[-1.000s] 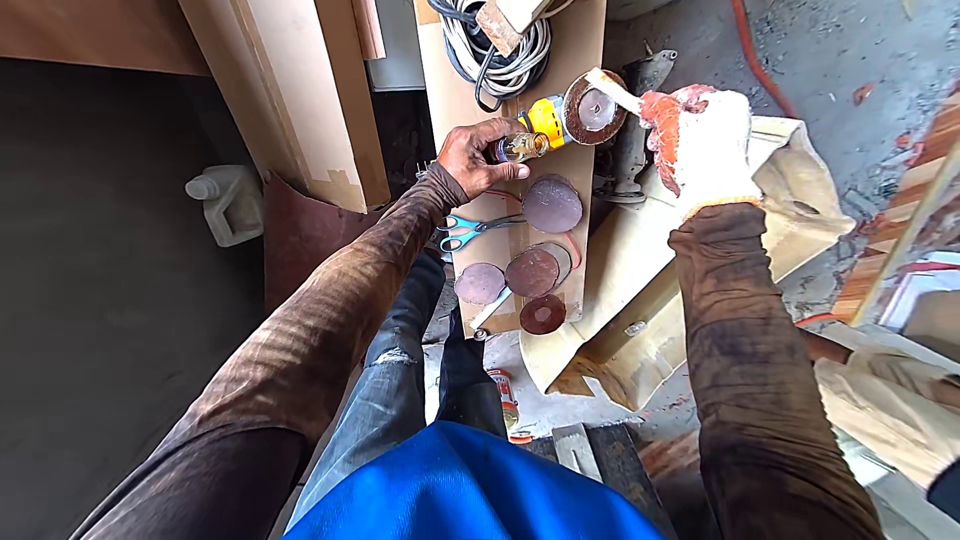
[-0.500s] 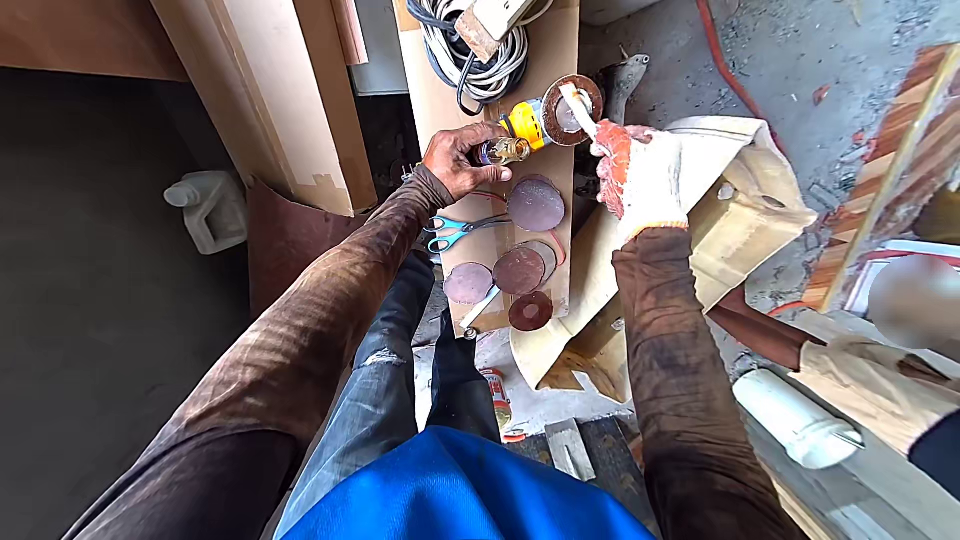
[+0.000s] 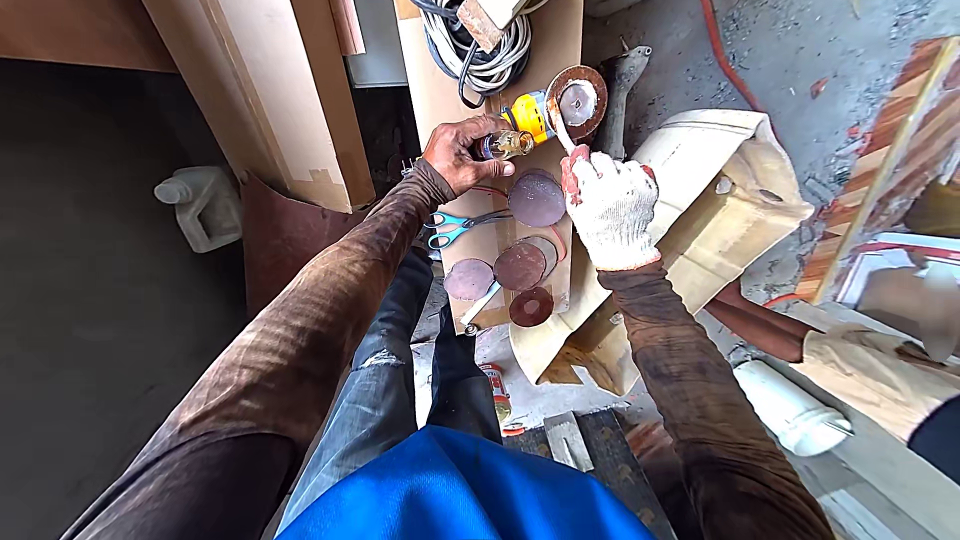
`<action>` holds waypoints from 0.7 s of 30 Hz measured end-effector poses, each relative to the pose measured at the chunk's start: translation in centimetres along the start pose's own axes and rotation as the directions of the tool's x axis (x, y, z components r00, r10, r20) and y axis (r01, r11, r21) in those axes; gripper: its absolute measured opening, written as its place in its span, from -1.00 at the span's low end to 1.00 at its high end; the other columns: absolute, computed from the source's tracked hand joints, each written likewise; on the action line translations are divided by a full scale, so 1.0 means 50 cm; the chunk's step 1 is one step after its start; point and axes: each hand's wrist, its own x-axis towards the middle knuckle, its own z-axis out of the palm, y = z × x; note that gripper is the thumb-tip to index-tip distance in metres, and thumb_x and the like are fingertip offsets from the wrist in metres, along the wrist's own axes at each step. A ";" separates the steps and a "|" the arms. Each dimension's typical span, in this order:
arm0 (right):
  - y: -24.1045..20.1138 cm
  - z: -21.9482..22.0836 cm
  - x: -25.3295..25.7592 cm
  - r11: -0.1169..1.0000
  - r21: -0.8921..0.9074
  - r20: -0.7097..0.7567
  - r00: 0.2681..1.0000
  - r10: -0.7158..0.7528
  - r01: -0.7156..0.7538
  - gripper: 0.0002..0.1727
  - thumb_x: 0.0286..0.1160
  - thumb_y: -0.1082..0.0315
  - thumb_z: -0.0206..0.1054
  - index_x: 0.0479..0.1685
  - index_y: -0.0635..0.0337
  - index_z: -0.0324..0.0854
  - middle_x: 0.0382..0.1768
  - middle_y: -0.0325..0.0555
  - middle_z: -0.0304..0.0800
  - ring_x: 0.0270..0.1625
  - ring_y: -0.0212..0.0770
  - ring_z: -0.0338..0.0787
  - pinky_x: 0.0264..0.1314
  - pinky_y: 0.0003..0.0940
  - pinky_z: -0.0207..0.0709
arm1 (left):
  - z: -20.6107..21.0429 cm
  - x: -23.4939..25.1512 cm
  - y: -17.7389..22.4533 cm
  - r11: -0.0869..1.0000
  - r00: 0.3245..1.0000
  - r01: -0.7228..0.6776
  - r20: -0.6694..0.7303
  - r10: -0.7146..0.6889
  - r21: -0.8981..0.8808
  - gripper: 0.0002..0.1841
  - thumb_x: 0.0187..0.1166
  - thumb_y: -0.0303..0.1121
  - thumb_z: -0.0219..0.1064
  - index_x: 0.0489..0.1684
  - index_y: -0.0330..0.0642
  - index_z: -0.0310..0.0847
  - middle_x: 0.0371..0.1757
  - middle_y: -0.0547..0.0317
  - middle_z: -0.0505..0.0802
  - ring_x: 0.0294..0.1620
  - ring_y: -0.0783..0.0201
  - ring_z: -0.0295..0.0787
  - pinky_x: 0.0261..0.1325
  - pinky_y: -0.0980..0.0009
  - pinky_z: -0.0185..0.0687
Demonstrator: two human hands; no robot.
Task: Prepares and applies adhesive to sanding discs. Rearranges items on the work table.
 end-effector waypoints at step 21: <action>-0.027 -0.026 0.083 0.958 -0.097 0.088 0.957 0.277 -0.268 -0.63 0.72 0.18 0.09 0.04 0.14 0.80 -0.10 0.14 0.85 -0.16 0.22 0.84 -0.20 0.18 0.59 | 0.000 -0.001 -0.001 1.000 1.000 0.008 -0.009 -0.008 0.006 -0.43 0.31 -0.12 0.67 0.26 -0.27 0.76 0.30 0.00 0.85 0.34 0.29 0.80 0.47 0.26 0.69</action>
